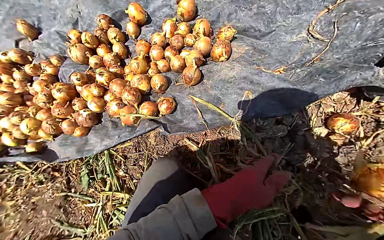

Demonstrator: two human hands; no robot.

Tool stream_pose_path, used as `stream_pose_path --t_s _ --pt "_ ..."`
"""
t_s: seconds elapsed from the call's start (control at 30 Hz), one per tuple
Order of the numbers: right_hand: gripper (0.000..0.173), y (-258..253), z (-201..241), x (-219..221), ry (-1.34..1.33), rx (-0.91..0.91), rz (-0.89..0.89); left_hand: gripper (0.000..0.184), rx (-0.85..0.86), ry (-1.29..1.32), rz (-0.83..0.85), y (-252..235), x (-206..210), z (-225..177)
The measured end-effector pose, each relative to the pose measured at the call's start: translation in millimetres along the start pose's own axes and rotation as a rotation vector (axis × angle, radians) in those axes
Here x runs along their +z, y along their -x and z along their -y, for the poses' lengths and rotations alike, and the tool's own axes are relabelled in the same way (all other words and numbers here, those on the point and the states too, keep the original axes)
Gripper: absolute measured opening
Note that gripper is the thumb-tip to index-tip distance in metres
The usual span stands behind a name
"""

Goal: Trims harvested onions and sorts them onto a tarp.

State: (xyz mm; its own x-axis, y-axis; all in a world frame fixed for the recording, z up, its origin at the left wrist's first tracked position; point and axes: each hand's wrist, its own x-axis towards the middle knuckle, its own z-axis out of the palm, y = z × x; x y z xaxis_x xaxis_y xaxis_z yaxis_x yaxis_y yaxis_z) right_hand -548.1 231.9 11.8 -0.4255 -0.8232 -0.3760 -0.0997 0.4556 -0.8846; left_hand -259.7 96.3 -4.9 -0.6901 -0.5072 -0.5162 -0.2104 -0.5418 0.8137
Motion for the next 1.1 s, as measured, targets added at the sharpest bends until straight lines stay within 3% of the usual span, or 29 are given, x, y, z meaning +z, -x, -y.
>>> stream_pose_path --t_s 0.07,0.1,0.17,0.23,0.37,0.43,0.47,0.53,0.6,0.63,0.7,0.73,0.8,0.87,0.93,0.97,1.1 --pt "0.030 26 1 27 -0.307 -0.025 0.369 0.062 0.118 -0.047 0.077 11 5 -3" --pt "0.027 39 5 41 -0.285 -0.013 0.380 0.059 0.199 -0.058 0.096 16 6 -5" --pt "0.024 55 18 64 -0.173 -0.022 0.333 0.054 0.315 -0.082 0.119 26 0 -9" --pt "0.023 55 30 82 -0.072 -0.096 0.248 0.051 0.321 -0.065 0.117 35 -9 -12" --pt "0.041 45 53 92 0.563 -0.471 -0.005 0.044 0.295 0.137 0.034 49 -12 -15" --pt "0.042 46 53 101 0.669 -0.710 -0.170 0.044 0.313 0.116 -0.046 55 -14 -19" --pt "0.040 50 54 107 0.671 -0.782 -0.231 0.047 0.312 0.056 -0.083 58 -15 -19" --pt "0.029 65 59 122 0.726 -0.842 -0.274 0.074 0.300 -0.132 -0.097 60 -18 -21" --pt "0.022 81 57 140 0.922 -0.796 -0.224 0.097 0.301 -0.294 -0.091 63 -12 -19" --pt "0.022 86 54 150 1.008 -0.731 -0.163 0.089 0.330 -0.342 -0.094 66 -10 -15" --pt "0.024 92 51 166 1.084 -0.558 -0.048 0.048 0.392 -0.485 -0.158 73 -10 -4" --pt "0.023 93 52 169 1.091 -0.497 -0.020 0.036 0.392 -0.548 -0.174 74 -13 -2" --pt "0.020 89 54 168 1.097 -0.459 -0.053 0.025 0.424 -0.575 -0.157 72 -21 -2" --pt "0.015 73 59 157 1.139 -0.269 -0.044 0.023 0.356 -0.425 -0.105 78 -34 -10" --pt "0.029 43 41 128 1.149 0.017 0.007 0.029 0.274 -0.165 -0.108 101 -53 -24" --pt "0.037 32 26 110 1.138 0.069 0.007 0.027 0.221 -0.085 -0.138 112 -64 -34" --pt "0.071 38 26 87 1.023 0.059 0.033 0.027 0.176 -0.021 -0.438 121 -105 -63"
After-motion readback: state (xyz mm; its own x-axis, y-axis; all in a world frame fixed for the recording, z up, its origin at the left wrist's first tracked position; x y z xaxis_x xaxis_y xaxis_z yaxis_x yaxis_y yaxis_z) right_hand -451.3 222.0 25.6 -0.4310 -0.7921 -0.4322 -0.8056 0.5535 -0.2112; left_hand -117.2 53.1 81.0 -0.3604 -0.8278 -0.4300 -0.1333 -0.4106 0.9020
